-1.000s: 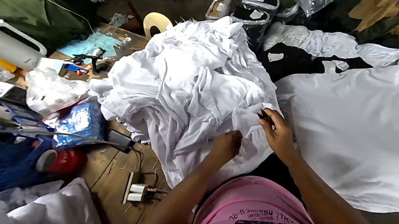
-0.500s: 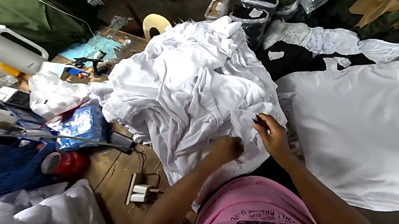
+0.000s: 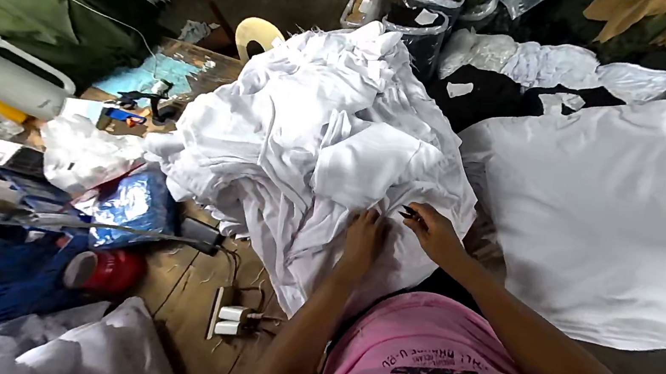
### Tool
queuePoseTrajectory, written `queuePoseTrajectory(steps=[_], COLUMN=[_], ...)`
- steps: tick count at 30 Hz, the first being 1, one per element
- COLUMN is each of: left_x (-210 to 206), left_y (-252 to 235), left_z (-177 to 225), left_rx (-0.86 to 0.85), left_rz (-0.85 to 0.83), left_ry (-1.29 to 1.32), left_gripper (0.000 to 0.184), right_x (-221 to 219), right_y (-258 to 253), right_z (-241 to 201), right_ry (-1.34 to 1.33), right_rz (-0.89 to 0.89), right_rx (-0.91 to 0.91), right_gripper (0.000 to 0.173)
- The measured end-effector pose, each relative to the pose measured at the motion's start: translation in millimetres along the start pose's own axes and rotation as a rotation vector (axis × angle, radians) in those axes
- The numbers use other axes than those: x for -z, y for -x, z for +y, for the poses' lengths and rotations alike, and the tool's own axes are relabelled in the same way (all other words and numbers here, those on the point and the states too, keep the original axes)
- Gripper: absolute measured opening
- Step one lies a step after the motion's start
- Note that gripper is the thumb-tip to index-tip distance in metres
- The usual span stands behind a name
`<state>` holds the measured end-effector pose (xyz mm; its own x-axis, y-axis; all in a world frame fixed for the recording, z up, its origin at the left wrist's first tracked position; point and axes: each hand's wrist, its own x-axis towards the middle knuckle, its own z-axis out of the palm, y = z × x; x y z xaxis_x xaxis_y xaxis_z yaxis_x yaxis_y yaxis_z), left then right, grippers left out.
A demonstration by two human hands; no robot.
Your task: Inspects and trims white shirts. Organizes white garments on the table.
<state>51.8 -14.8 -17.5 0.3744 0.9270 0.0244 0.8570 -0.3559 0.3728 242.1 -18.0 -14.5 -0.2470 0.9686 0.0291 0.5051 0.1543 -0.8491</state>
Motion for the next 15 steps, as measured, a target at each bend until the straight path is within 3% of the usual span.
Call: queuePoseTrajectory(steps=[4,8,15], left_x=[4.6,-2.5,-12.0], left_y=[22.5,36.2,34.0], left_z=[6.0,1.9,10.4], left_rx=[0.064,0.083,0.028], left_rz=[0.241,0.461,0.565], left_ry=[0.085,0.165,0.325], left_gripper=[0.018,0.019,0.011], right_x=[-1.5,-13.1,-30.3], right_y=[6.8,5.2,-4.6], right_z=[0.0,-5.2,-17.8], right_ry=[0.203,0.256,0.268], right_rz=[-0.107,-0.122,-0.131], right_rx=[0.067,0.133,0.212], right_gripper=[0.038,0.037,0.03])
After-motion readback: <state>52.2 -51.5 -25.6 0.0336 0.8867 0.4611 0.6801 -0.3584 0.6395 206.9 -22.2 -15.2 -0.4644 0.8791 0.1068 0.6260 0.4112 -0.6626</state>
